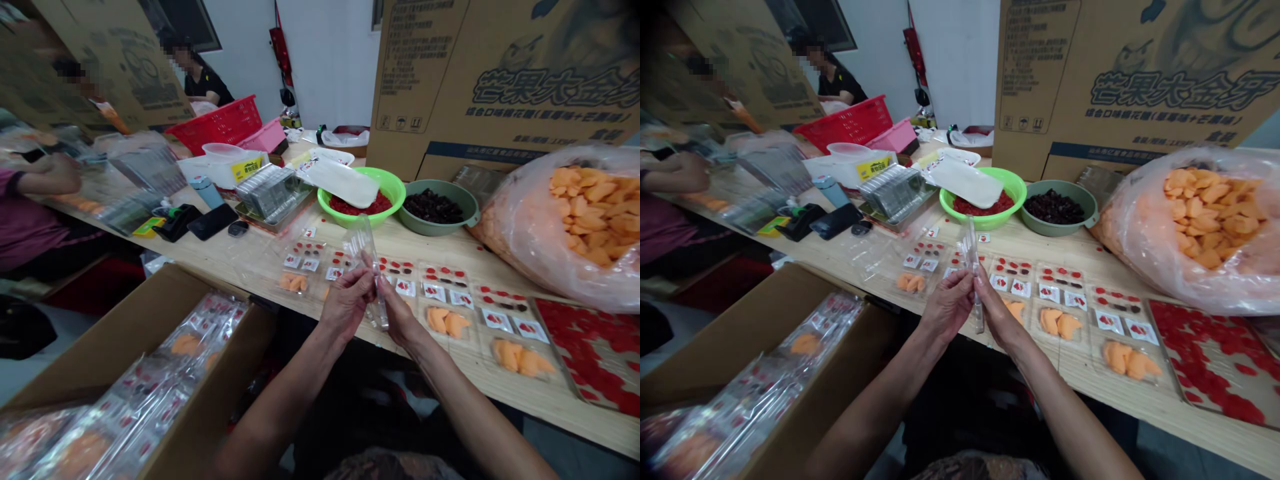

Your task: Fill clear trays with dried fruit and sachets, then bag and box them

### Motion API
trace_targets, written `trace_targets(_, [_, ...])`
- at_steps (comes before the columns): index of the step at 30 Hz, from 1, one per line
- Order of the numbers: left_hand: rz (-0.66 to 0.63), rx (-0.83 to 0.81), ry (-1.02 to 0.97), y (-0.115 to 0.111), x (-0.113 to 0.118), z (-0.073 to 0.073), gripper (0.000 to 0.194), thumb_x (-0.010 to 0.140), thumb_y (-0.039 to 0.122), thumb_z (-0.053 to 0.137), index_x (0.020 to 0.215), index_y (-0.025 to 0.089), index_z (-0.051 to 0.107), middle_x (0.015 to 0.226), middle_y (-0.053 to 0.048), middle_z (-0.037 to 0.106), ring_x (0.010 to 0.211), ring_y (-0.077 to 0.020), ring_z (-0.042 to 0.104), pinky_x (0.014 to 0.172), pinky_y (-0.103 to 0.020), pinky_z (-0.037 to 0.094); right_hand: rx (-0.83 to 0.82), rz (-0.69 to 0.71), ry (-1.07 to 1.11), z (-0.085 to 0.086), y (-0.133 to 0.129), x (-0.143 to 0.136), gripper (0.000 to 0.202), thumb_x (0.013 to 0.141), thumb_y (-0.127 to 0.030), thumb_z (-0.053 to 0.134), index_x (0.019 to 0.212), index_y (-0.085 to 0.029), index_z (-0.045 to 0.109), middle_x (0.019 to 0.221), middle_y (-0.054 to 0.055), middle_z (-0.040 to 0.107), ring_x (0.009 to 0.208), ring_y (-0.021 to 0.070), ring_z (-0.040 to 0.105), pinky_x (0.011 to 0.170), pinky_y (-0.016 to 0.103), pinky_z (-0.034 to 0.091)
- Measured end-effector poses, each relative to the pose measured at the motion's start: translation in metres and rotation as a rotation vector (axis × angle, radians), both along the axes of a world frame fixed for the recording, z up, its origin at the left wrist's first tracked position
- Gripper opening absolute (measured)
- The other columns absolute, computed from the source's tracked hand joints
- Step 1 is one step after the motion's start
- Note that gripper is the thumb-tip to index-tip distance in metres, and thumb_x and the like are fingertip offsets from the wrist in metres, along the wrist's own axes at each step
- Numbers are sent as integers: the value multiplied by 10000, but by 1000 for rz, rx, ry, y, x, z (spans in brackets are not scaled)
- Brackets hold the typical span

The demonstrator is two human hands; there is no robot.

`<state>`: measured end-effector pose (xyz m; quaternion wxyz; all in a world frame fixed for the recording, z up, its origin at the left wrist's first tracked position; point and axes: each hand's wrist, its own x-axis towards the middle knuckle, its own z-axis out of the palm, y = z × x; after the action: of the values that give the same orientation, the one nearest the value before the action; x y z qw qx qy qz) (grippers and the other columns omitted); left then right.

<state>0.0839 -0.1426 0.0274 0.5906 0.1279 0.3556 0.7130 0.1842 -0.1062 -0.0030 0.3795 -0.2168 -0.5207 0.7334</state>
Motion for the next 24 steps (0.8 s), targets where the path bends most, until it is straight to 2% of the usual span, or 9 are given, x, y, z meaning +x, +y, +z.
trace_targets(3, [-19,19,-13,1,1,1,370,526,304,1007,792,154,798,681,9,685,564,-46,528,588,-187,430,-15,8,8,5,0,1,542,980,-633,532,1413,-315,604,1488,12,565,1495,245,369,1260,430,289])
trace_targets(8, [-34,18,15,1,2,1,369,547,319,1000,812,151,806,653,15,662,563,-37,509,586,-170,426,-42,13,-8,7,0,3,632,955,-667,534,1484,-320,541,1412,38,625,1448,264,439,1221,457,354])
trace_targets(16, [-29,12,152,-2,1,3,327,629,352,940,820,140,780,660,15,624,568,-50,470,577,-199,396,11,10,-124,4,2,1,739,935,-742,450,1524,-300,508,1436,45,602,1396,295,478,1166,465,409])
trace_targets(20, [-68,40,260,-4,-4,8,277,657,335,901,771,137,745,653,11,605,573,-61,458,579,-215,363,45,30,-132,8,4,5,734,894,-645,575,1543,-318,481,1455,24,586,1341,306,513,1152,475,409])
trace_targets(22, [-113,75,260,-3,-9,10,253,691,325,876,756,137,721,655,10,585,592,-72,472,602,-222,379,-14,21,-124,14,7,9,778,852,-561,617,1573,-338,430,1477,17,570,1297,315,550,1128,497,426])
trace_targets(24, [-140,124,216,-2,-14,11,231,729,313,852,746,139,701,654,12,559,612,-80,483,629,-225,403,-129,-14,-96,20,11,15,819,835,-545,570,1604,-340,372,1495,36,555,1210,336,609,1042,533,486])
